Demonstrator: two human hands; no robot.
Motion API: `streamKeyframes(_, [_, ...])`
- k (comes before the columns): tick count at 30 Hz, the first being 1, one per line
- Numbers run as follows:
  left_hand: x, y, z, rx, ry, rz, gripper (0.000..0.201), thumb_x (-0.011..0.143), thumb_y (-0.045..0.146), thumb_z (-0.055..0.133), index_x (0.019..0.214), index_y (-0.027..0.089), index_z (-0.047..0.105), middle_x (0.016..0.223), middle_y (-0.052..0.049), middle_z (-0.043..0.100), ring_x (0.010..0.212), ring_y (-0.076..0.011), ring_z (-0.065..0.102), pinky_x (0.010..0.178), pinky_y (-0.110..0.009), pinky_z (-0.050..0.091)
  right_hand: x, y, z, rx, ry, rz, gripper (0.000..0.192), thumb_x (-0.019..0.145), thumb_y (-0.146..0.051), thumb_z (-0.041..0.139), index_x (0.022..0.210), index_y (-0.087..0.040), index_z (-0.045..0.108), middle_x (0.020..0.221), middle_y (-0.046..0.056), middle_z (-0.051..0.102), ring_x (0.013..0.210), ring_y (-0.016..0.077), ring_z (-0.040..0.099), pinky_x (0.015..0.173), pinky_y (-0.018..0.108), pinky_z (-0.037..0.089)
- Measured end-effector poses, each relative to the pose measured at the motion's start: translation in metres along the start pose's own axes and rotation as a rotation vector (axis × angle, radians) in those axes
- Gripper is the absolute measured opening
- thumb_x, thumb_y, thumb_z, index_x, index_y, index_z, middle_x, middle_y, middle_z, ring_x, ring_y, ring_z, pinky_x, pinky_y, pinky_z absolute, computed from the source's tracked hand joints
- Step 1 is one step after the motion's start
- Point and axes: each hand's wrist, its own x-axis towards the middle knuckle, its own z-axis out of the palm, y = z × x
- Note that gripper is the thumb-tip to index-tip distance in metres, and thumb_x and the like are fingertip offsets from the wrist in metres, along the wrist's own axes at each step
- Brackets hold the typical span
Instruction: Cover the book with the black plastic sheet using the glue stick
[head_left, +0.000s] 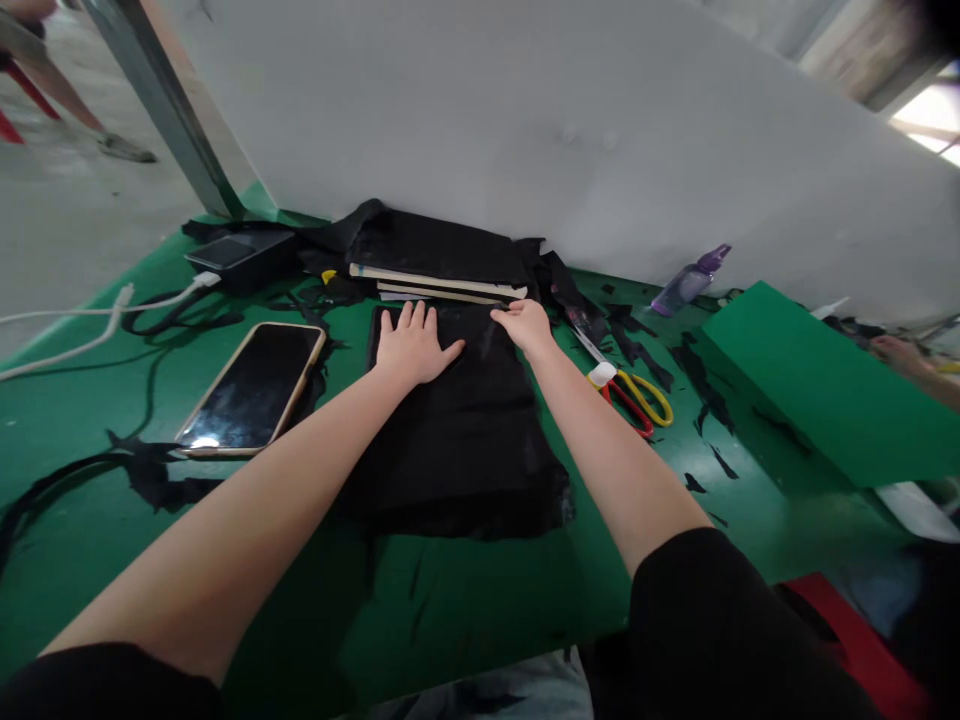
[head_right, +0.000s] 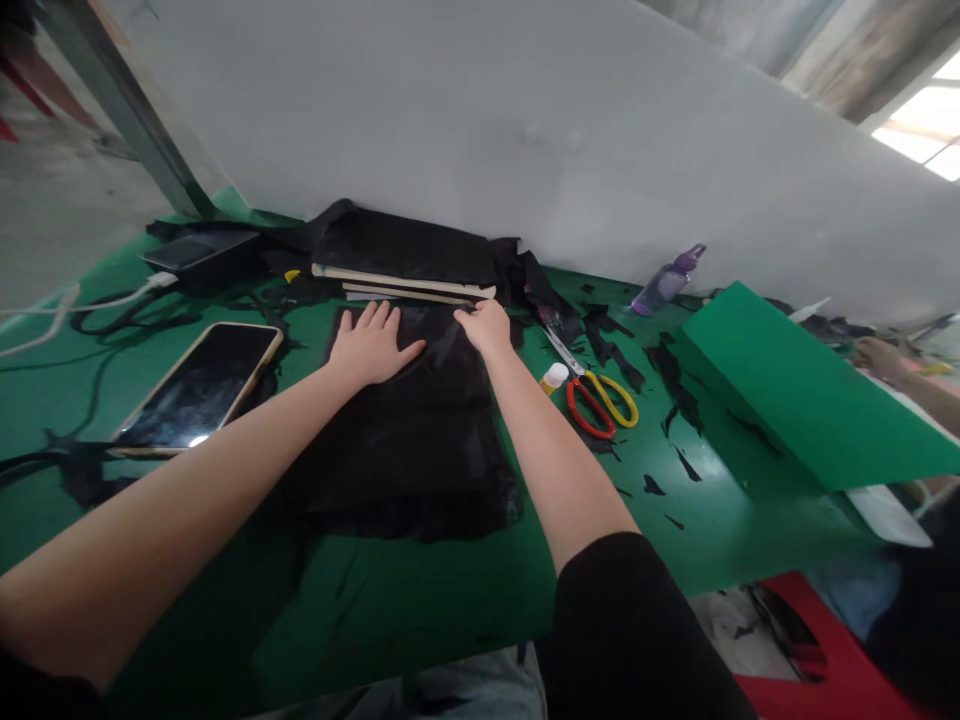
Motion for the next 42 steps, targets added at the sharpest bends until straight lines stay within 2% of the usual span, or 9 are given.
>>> streamKeyframes(8, [0.015,0.012,-0.015,-0.057,-0.102,-0.027,0.083,0.087,0.065,0.018,0.144,0.005,0.024,0.152,-0.017,0.019,0.14,-0.0339,0.014,0.111,-0.057,0.014,-0.07,0.008,-0.023,0.102,-0.037,-0.025,0.04,0.073,-0.03,0.066,0.108,-0.012,0.057,0.111,0.012,0.065,0.091,0.0204,0.066,0.084,0.034,0.051])
streamKeyframes(13, [0.048,0.036,-0.013,-0.261,0.007,0.211,0.053,0.094,0.038,0.024,0.142,0.016,0.029,0.15,-0.007,0.028,0.139,-0.0237,0.023,0.11,-0.049,0.025,-0.091,0.015,-0.028,0.241,-0.043,-0.038,0.04,0.071,-0.03,0.068,0.106,-0.015,0.058,0.111,0.011,0.065,0.097,0.0207,0.064,0.087,0.035,0.051])
streamKeyframes(16, [0.068,0.045,-0.006,-0.304,0.069,0.376,0.048,0.091,0.017,0.026,0.137,0.022,0.038,0.147,0.0,0.035,0.136,-0.0177,0.029,0.11,-0.04,0.027,-0.096,0.018,-0.027,0.317,-0.016,-0.022,0.036,0.073,-0.033,0.067,0.104,-0.016,0.059,0.11,0.01,0.065,0.101,0.0207,0.062,0.09,0.037,0.049])
streamKeyframes(20, [0.084,0.049,0.001,-0.283,0.126,0.541,0.045,0.082,0.006,0.03,0.107,0.025,0.063,0.132,0.003,0.053,0.126,-0.017,0.04,0.106,-0.037,0.031,-0.102,0.016,-0.03,0.455,-0.001,0.017,0.031,0.076,-0.032,0.063,0.101,-0.015,0.057,0.108,0.011,0.065,0.101,0.0183,0.062,0.088,0.033,0.05])
streamKeyframes(24, [0.094,0.052,0.008,-0.288,0.134,0.578,0.038,0.079,0.006,0.034,0.088,0.022,0.067,0.113,0.0,0.063,0.113,-0.0181,0.048,0.1,-0.037,0.036,-0.105,0.011,-0.039,0.459,-0.03,0.111,0.034,0.075,-0.032,0.064,0.103,-0.014,0.055,0.103,0.011,0.065,0.091,0.0167,0.064,0.081,0.031,0.051])
streamKeyframes(28, [0.102,0.054,0.022,-0.283,0.099,0.604,0.036,0.078,0.008,0.035,0.093,0.019,0.067,0.114,-0.003,0.062,0.113,-0.0169,0.05,0.101,-0.032,0.038,-0.105,0.013,-0.05,0.236,-0.094,0.142,0.031,0.076,-0.036,0.062,0.1,-0.017,0.057,0.088,0.006,0.067,0.073,0.0158,0.062,0.069,0.031,0.049])
streamKeyframes(33, [0.102,0.054,0.033,-0.264,0.059,0.577,0.04,0.084,0.013,0.032,0.111,0.013,0.062,0.119,-0.008,0.061,0.114,-0.0191,0.053,0.101,-0.033,0.039,-0.112,0.016,-0.056,0.051,-0.131,0.05,0.022,0.076,-0.034,0.059,0.092,-0.019,0.054,0.065,-0.001,0.06,0.064,0.016,0.058,0.061,0.028,0.044])
streamKeyframes(38, [0.102,0.053,0.032,-0.271,0.023,0.565,0.041,0.086,0.015,0.03,0.115,0.013,0.059,0.124,-0.008,0.059,0.116,-0.0181,0.053,0.102,-0.031,0.039,-0.126,0.017,-0.055,0.091,-0.087,-0.013,0.014,0.08,-0.028,0.054,0.091,-0.021,0.049,0.062,-0.003,0.06,0.058,0.0143,0.057,0.059,0.028,0.044])
streamKeyframes(42, [0.102,0.051,0.031,-0.307,0.035,0.57,0.042,0.085,0.013,0.031,0.116,0.018,0.059,0.126,-0.002,0.058,0.117,-0.0152,0.052,0.102,-0.028,0.038,-0.133,0.023,-0.057,0.242,-0.081,0.06,0.013,0.08,-0.03,0.055,0.087,-0.021,0.049,0.068,0.0,0.066,0.059,0.0137,0.06,0.062,0.028,0.047])
